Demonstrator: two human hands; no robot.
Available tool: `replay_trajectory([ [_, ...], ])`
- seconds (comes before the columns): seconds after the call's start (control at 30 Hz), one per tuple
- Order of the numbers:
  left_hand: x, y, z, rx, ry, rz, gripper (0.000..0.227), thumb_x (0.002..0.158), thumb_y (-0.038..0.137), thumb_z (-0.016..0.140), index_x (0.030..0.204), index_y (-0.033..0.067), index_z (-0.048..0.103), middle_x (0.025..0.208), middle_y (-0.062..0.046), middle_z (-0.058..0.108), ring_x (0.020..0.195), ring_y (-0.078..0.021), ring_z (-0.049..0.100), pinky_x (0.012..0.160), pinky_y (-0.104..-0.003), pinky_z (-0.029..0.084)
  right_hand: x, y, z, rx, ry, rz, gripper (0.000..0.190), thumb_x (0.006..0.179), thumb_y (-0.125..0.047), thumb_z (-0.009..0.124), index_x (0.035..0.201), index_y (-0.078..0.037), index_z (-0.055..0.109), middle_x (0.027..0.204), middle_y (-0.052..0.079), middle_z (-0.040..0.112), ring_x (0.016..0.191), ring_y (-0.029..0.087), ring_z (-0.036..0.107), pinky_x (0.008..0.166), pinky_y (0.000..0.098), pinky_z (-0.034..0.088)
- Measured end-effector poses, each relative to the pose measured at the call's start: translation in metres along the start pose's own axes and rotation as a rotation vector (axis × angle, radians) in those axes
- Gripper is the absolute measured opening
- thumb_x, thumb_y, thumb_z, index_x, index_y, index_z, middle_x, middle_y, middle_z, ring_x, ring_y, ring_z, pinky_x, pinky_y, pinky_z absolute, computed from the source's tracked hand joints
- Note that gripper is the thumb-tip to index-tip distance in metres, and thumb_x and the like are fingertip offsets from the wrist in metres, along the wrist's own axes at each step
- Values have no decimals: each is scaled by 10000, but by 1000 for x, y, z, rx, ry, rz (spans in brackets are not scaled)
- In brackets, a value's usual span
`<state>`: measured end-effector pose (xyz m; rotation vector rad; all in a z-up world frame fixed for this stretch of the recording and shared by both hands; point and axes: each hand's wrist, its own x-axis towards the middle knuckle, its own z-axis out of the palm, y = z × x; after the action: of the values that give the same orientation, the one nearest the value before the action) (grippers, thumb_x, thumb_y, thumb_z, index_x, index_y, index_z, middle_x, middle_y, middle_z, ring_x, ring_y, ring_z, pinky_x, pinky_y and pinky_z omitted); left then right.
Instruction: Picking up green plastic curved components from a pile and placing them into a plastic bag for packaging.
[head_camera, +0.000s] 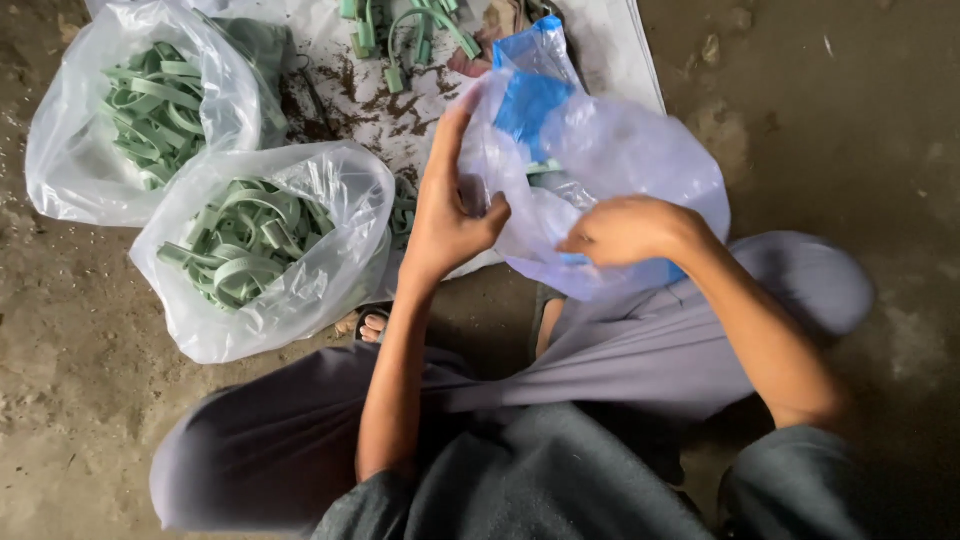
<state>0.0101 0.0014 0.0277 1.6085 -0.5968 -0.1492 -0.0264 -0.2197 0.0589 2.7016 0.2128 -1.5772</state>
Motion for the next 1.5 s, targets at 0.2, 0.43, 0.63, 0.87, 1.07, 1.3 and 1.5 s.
replay_trajectory([
  [0.2,-8,-36,13,123,108,-169,915,724,11,696,1561,19,327,1563,-320,389,1428,-537,401,1205,-594,349,-51,6,-45,460,-142,-251,389,971,-240,527,1227,30,638,1027,223,780,358,249,668,374,303,578],
  [0.43,-8,-80,43,148,-99,-204,1023,672,139,675,1604,134,254,1581,-231,400,1307,-525,533,1074,-617,479,52,27,-150,641,362,-609,191,1002,-64,554,957,23,718,806,184,760,491,292,719,410,391,594],
  [0.63,-6,-94,47,75,-101,-296,954,662,125,646,1555,77,313,1513,-265,449,1319,-510,517,1082,-597,468,339,-6,-143,696,375,-382,339,964,-262,690,1147,24,690,942,191,754,626,313,717,480,423,598],
  [0.87,-34,-175,59,129,-40,-563,849,633,118,619,1451,132,392,1460,-143,477,1104,-530,600,861,-618,551,525,-57,-86,563,754,147,572,727,-647,826,1037,-177,732,1059,62,753,1028,280,732,847,462,600],
  [1.07,-21,-126,42,142,-66,-471,970,623,105,605,1553,130,331,1465,-179,486,1265,-486,541,945,-635,526,558,-25,-57,737,981,123,224,763,-466,804,812,-253,754,705,-52,719,744,216,758,631,348,629],
  [1.3,-16,-103,49,146,-49,-315,936,636,130,626,1532,117,356,1467,-208,504,1279,-502,537,1013,-645,501,193,-28,-99,1074,953,-723,154,915,32,762,984,6,626,790,143,685,739,214,742,740,310,607],
  [1.5,-19,-138,62,167,-48,-205,574,649,124,736,1186,90,536,995,-176,583,963,-515,624,809,-617,506,-33,-57,-48,1122,891,-786,176,886,91,723,1040,34,662,883,124,677,796,193,735,750,372,635],
])
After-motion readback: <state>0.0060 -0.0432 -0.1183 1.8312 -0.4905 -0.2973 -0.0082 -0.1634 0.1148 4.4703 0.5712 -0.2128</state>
